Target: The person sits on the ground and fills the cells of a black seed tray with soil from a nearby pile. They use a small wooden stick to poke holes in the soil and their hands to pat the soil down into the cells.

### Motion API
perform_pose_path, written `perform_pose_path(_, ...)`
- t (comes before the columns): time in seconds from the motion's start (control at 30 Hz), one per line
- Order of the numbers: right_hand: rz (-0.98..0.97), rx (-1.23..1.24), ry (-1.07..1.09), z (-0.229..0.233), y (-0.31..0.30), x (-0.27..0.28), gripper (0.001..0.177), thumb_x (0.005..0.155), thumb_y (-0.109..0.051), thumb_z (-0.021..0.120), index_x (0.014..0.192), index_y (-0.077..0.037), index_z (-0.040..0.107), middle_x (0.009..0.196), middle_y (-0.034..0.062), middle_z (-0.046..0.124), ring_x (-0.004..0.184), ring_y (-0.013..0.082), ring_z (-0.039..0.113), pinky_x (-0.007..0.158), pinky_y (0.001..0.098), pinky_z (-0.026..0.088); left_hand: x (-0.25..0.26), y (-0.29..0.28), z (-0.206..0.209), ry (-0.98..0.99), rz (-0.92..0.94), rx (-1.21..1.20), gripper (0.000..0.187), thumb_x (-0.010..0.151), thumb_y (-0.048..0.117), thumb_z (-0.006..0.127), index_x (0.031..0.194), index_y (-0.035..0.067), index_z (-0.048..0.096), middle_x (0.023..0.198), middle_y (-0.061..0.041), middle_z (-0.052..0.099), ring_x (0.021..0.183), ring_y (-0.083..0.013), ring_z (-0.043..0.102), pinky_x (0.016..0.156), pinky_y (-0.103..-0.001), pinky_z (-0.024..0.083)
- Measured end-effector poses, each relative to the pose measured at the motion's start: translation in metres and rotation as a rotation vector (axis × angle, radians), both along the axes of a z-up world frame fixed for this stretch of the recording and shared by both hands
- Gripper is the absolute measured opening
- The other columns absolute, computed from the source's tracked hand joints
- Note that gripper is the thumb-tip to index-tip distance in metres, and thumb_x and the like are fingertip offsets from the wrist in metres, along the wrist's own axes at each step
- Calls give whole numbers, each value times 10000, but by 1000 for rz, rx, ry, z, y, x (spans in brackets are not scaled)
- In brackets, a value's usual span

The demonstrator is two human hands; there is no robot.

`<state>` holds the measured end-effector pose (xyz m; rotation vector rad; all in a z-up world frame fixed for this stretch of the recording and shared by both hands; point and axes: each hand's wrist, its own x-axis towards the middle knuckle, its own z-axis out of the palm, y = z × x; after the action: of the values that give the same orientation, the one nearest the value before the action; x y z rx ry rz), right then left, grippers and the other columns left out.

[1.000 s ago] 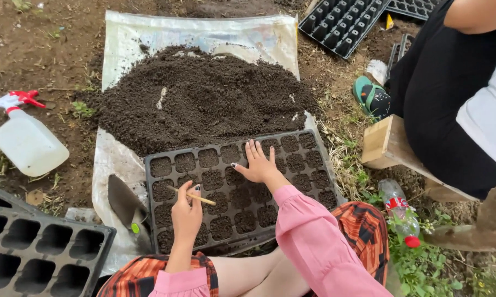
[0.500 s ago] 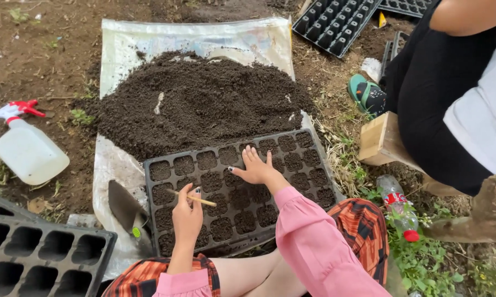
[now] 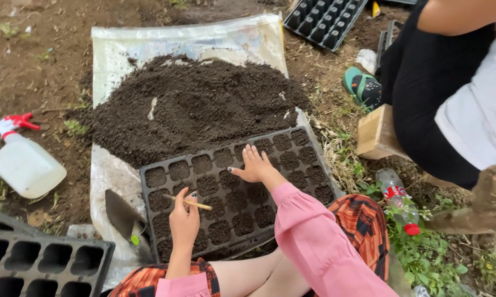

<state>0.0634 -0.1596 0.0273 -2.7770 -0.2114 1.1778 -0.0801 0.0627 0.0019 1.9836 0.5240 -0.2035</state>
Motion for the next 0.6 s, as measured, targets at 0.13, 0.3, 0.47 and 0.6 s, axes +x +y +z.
perform_pose_path(0.13, 29, 171, 98, 5, -20, 15, 908, 989, -642, 224, 1624, -83, -106, 1705, 67, -212, 1579, 242, -190, 1290, 470, -52, -2, 0, 6, 43, 17, -17, 498, 1055, 344, 461, 1522, 171, 478, 1274, -79, 723, 891, -289, 725, 702, -409, 549)
perform_pose_path(0.3, 45, 51, -112, 21, -37, 4, 1035, 898, -766, 220, 1638, -112, -91, 1722, 51, -166, 1584, 257, -166, 1252, 545, -119, -3, -2, 7, 58, 18, -28, 504, 1051, 357, 455, 1518, 169, 477, 1257, -67, 728, 789, -266, 699, 630, -389, 515)
perform_pose_path(0.47, 21, 54, -99, -9, -48, 5, 1022, 937, -725, 308, 1634, -121, -132, 1717, 29, -205, 1594, 239, -130, 1247, 583, -108, 2, -3, -5, 59, -12, 6, 516, 1043, 380, 454, 1510, 164, 480, 1270, -46, 728, 786, -255, 705, 623, -376, 514)
perform_pose_path(0.6, 30, 34, -100, -9, -48, 7, 989, 978, -667, 363, 1633, -126, -143, 1717, 18, -212, 1594, 217, -140, 1250, 582, -94, 4, -2, -9, 25, -5, 3, 533, 1039, 376, 465, 1521, 149, 471, 1319, -78, 698, 933, -278, 722, 703, -394, 556)
